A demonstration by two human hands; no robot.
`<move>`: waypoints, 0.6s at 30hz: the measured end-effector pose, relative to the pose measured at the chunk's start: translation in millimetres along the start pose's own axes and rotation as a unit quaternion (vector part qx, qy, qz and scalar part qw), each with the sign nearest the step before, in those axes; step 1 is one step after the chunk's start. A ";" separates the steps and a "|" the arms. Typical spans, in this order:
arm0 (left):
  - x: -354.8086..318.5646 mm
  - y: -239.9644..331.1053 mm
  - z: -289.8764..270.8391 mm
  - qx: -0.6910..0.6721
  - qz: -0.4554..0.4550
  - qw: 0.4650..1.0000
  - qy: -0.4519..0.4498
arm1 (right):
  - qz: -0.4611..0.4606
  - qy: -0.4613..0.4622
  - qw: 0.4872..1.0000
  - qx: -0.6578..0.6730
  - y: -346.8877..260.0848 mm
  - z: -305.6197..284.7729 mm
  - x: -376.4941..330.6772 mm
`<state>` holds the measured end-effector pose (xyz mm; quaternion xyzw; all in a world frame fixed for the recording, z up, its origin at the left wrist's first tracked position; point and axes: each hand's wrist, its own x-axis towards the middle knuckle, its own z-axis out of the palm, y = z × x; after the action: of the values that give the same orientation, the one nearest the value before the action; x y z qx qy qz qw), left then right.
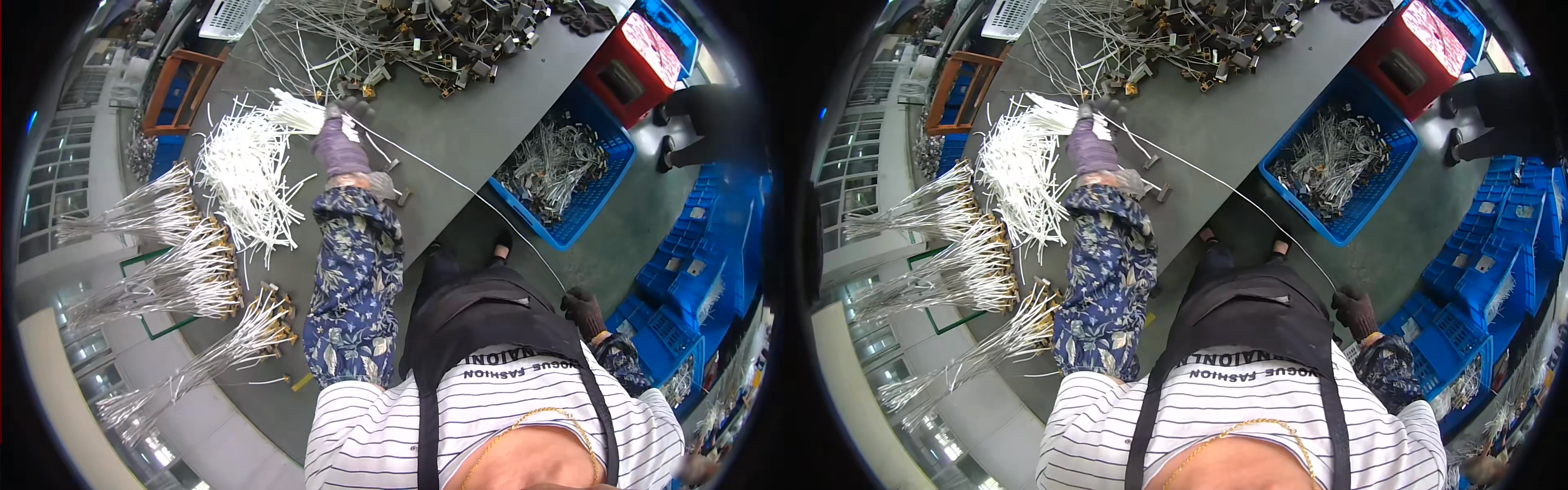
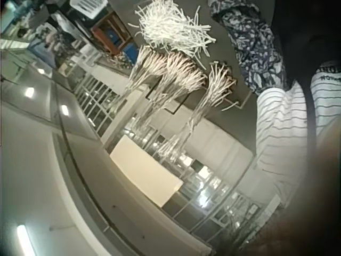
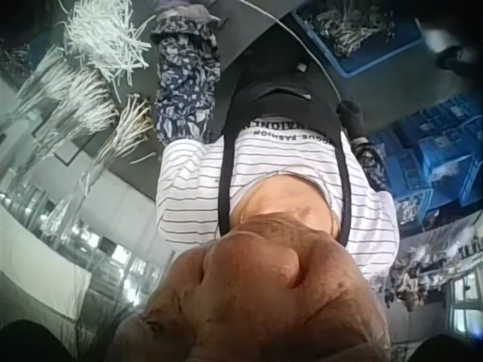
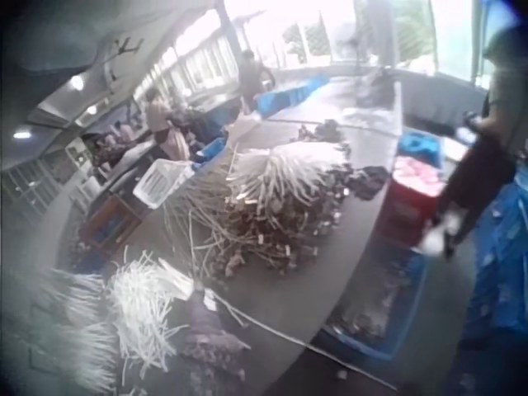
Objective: Bundling and sorting electronic wire harnesses into groups at a workstation.
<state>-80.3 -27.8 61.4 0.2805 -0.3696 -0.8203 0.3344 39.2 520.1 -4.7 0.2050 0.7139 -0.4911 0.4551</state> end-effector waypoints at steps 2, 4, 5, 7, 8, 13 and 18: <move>4.8 20.2 5.3 0.013 0.024 1.000 -0.004 | 0.002 0.016 1.000 0.002 -1.3 3.4 4.4; 4.3 36.0 11.4 0.003 0.026 0.999 0.024 | -0.012 0.008 1.000 -0.004 -4.9 4.2 7.6; 3.6 42.0 14.0 0.017 0.017 0.999 0.034 | -0.016 0.002 1.000 -0.014 -6.6 4.0 8.3; 1.5 48.7 13.7 0.033 0.033 0.998 0.028 | -0.027 0.000 0.999 -0.028 -8.7 2.0 8.6; 1.7 48.6 11.2 0.048 0.025 0.998 0.035 | -0.032 0.004 0.999 -0.032 -8.7 0.6 8.4; -5.6 0.6 -22.0 0.032 -0.046 0.985 -0.161 | -0.088 0.032 0.991 -0.096 -9.9 -0.3 5.6; -62.2 -100.8 -40.7 0.359 -0.075 0.914 -0.173 | 0.011 0.033 0.994 -0.100 -42.7 26.1 10.0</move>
<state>-47.5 52.9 -28.6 0.2626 -0.6688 -0.6909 0.0797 14.3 476.8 6.1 0.1827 0.7716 -0.4050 0.4552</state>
